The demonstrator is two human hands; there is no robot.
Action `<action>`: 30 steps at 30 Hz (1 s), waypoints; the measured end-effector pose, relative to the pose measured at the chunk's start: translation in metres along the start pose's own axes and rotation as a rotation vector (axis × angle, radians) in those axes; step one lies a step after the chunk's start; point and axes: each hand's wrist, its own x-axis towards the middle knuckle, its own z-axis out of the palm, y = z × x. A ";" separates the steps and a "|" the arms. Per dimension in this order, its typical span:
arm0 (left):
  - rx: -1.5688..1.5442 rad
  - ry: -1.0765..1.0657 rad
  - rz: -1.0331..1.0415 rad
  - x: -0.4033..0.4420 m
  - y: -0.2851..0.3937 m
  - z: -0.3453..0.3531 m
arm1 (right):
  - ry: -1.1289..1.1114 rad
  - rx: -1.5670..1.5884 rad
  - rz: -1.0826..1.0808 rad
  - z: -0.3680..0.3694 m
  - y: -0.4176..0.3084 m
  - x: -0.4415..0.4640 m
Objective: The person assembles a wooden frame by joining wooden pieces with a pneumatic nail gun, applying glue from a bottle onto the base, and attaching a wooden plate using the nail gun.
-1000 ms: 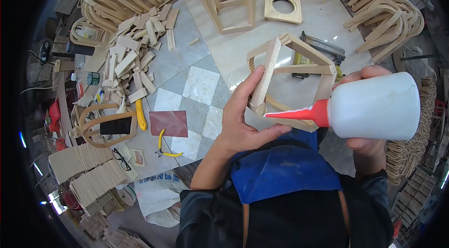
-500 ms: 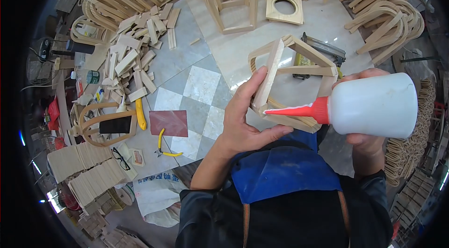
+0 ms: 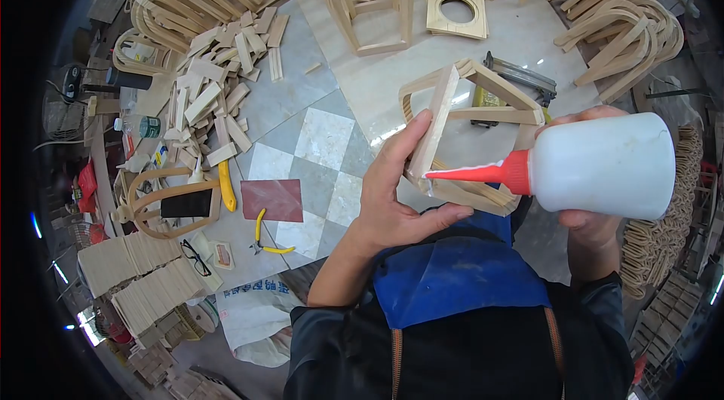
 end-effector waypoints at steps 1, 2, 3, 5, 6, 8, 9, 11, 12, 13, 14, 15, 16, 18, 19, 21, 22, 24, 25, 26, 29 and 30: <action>-0.014 0.011 -0.002 0.000 0.000 0.001 | -0.007 0.005 -0.012 0.000 0.000 0.002; -0.028 0.022 -0.005 0.000 0.001 0.002 | -0.015 0.010 -0.024 0.000 0.000 0.003; -0.028 0.021 -0.005 0.000 0.001 0.002 | -0.014 0.010 -0.024 0.000 0.001 0.003; 0.010 -0.013 0.021 0.000 0.000 -0.001 | 0.047 -0.034 -0.066 0.001 0.007 0.003; 0.029 -0.030 0.034 0.000 -0.001 -0.002 | 0.078 -0.056 -0.086 0.001 0.010 0.002; 0.047 -0.049 0.047 0.000 -0.002 -0.003 | 0.110 -0.080 -0.107 0.000 0.012 0.002; 0.043 -0.052 0.037 -0.001 -0.003 -0.003 | 0.091 -0.069 -0.115 -0.002 0.013 0.003; 0.033 -0.061 0.018 -0.002 -0.004 -0.003 | 0.055 -0.049 -0.130 -0.005 0.015 0.004; 0.028 -0.065 0.010 -0.003 -0.004 -0.003 | 0.038 -0.040 -0.138 -0.007 0.015 0.004; 0.026 -0.069 0.012 -0.003 -0.004 -0.004 | 0.041 -0.042 -0.140 -0.006 0.015 0.004; 0.019 -0.072 0.012 -0.003 -0.005 -0.004 | 0.086 -0.064 -0.122 -0.004 0.016 0.003; 0.010 -0.075 0.013 -0.003 -0.005 -0.004 | 0.131 -0.087 -0.106 -0.001 0.016 0.003; 0.002 -0.078 0.013 -0.003 -0.005 -0.004 | 0.176 -0.109 -0.088 0.001 0.016 0.002; -0.011 -0.086 0.016 -0.003 -0.004 -0.002 | 0.226 -0.136 -0.073 0.001 0.014 0.003; -0.026 -0.061 0.012 -0.003 -0.004 0.000 | 0.216 -0.131 -0.058 0.000 0.012 0.005; -0.057 -0.014 0.002 -0.003 -0.003 0.003 | 0.196 -0.122 -0.029 -0.002 0.008 0.010; -0.072 0.010 -0.003 -0.003 -0.003 0.004 | 0.186 -0.117 -0.014 -0.004 0.008 0.011; -0.081 0.007 -0.003 -0.004 -0.002 0.004 | 0.194 -0.105 -0.008 -0.009 0.011 0.012; -0.087 0.009 -0.005 -0.004 -0.003 0.004 | 0.196 -0.089 -0.001 -0.012 0.015 0.012; -0.093 0.012 -0.007 -0.005 -0.003 0.004 | 0.198 -0.072 0.007 -0.015 0.018 0.012; -0.068 0.007 -0.004 -0.006 -0.005 0.000 | 0.208 -0.044 0.003 -0.017 0.019 0.020; -0.040 0.002 0.000 -0.007 -0.006 -0.001 | 0.215 -0.034 -0.004 -0.016 0.017 0.024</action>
